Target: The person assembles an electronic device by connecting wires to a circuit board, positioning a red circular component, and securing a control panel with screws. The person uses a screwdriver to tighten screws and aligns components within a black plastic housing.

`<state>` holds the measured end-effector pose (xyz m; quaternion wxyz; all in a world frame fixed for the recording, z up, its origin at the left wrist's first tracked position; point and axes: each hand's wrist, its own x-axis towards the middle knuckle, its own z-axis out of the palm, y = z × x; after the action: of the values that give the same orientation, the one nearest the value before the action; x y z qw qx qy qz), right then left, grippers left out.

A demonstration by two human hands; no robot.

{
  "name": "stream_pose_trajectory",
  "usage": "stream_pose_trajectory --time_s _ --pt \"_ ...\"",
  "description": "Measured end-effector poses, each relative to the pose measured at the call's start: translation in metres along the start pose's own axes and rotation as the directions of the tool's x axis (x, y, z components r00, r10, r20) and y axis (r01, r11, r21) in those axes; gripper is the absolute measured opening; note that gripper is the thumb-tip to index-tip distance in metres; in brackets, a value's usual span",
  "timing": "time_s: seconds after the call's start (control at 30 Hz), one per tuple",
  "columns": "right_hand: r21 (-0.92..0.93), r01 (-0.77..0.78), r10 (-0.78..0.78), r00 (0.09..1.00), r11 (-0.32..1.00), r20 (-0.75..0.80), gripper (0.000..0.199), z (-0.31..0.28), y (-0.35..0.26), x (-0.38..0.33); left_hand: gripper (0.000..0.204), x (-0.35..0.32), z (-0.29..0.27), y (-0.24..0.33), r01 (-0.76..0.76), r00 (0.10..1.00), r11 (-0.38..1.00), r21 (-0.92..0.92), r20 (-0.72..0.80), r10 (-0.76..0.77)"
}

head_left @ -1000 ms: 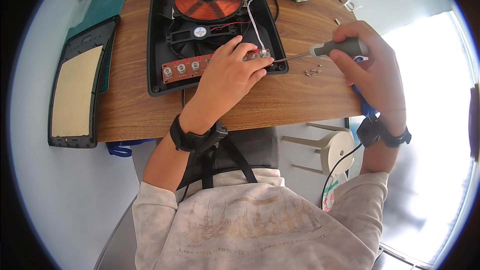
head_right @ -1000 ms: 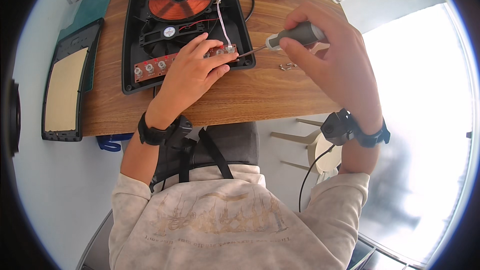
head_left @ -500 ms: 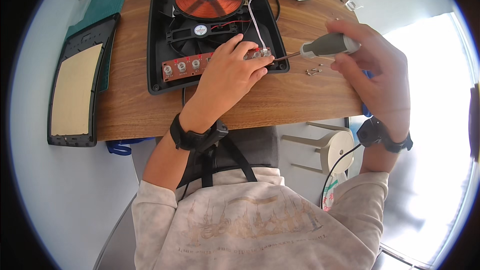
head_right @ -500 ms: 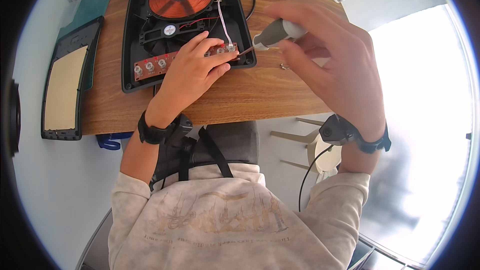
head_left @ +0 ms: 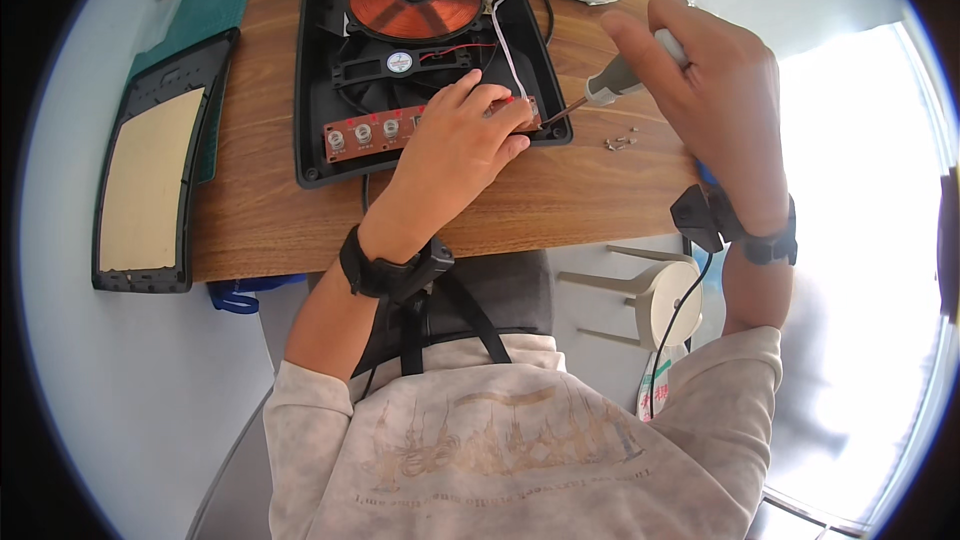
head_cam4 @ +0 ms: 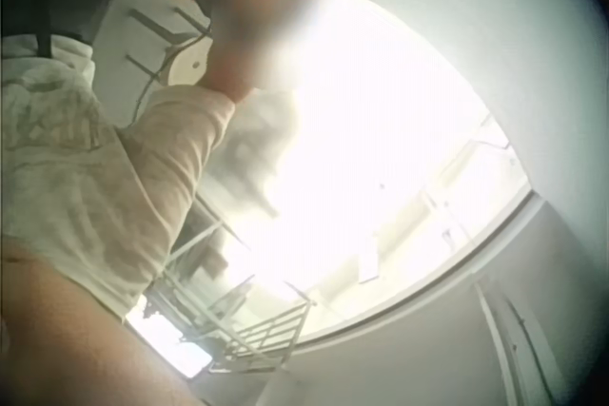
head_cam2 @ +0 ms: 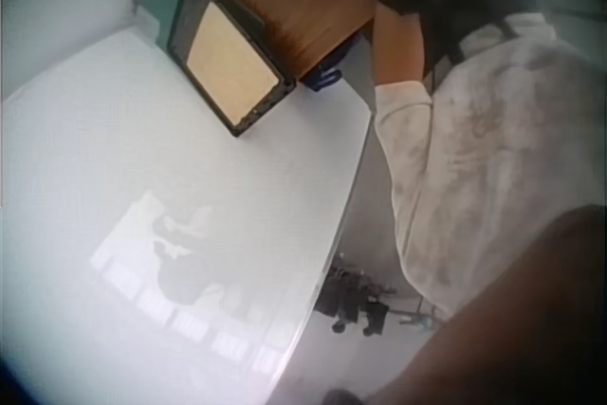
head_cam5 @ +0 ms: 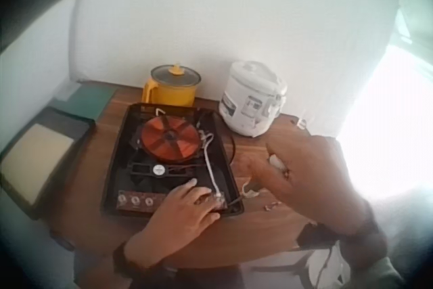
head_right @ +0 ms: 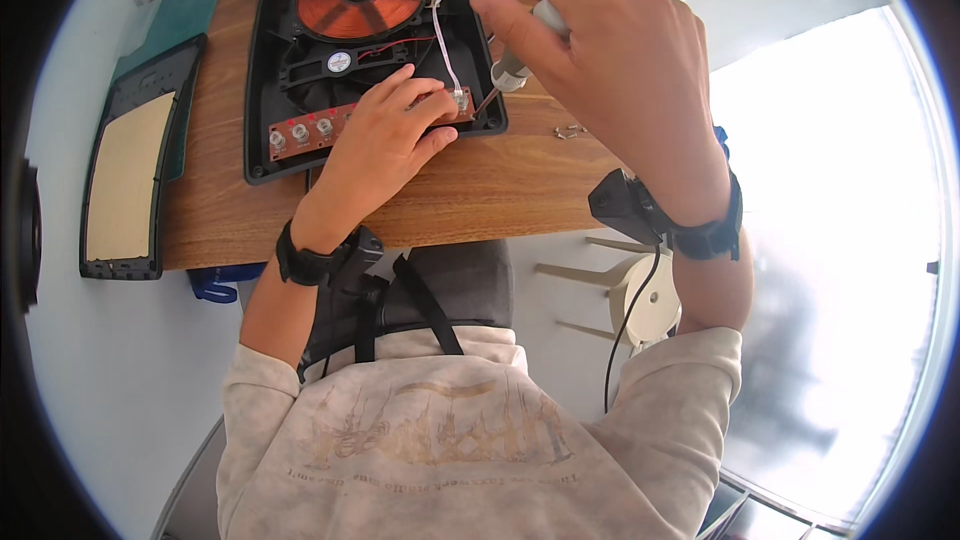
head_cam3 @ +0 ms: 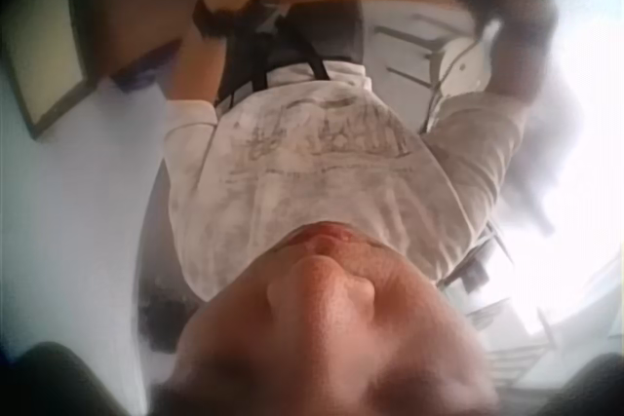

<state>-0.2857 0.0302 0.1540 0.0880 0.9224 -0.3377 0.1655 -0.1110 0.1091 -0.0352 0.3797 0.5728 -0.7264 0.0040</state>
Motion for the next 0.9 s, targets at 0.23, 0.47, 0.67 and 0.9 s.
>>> stream_pose_trajectory --time_s 0.23,0.47,0.67,0.9 --pt "0.223 0.273 -0.207 0.938 0.936 -0.279 0.021 0.016 -0.009 0.005 0.037 0.003 0.002 -0.005 -0.035 0.999 0.998 -0.058 -0.039 0.032" --pt "0.388 0.072 -0.029 0.993 0.919 -0.116 0.018 0.012 -0.01 -0.002 0.041 0.0 0.0 -0.001 -0.02 0.998 1.0 0.0 -0.051 0.02" --pt "0.391 0.041 -0.02 0.998 0.92 -0.058 0.03 0.001 0.002 -0.003 0.042 0.0 0.001 -0.002 -0.024 0.998 1.0 0.006 -0.052 0.024" --pt "0.041 0.048 -0.048 0.999 0.998 -0.014 0.021 -0.001 0.01 0.01 0.045 -0.001 0.004 -0.004 -0.048 0.996 0.999 0.017 -0.077 0.049"
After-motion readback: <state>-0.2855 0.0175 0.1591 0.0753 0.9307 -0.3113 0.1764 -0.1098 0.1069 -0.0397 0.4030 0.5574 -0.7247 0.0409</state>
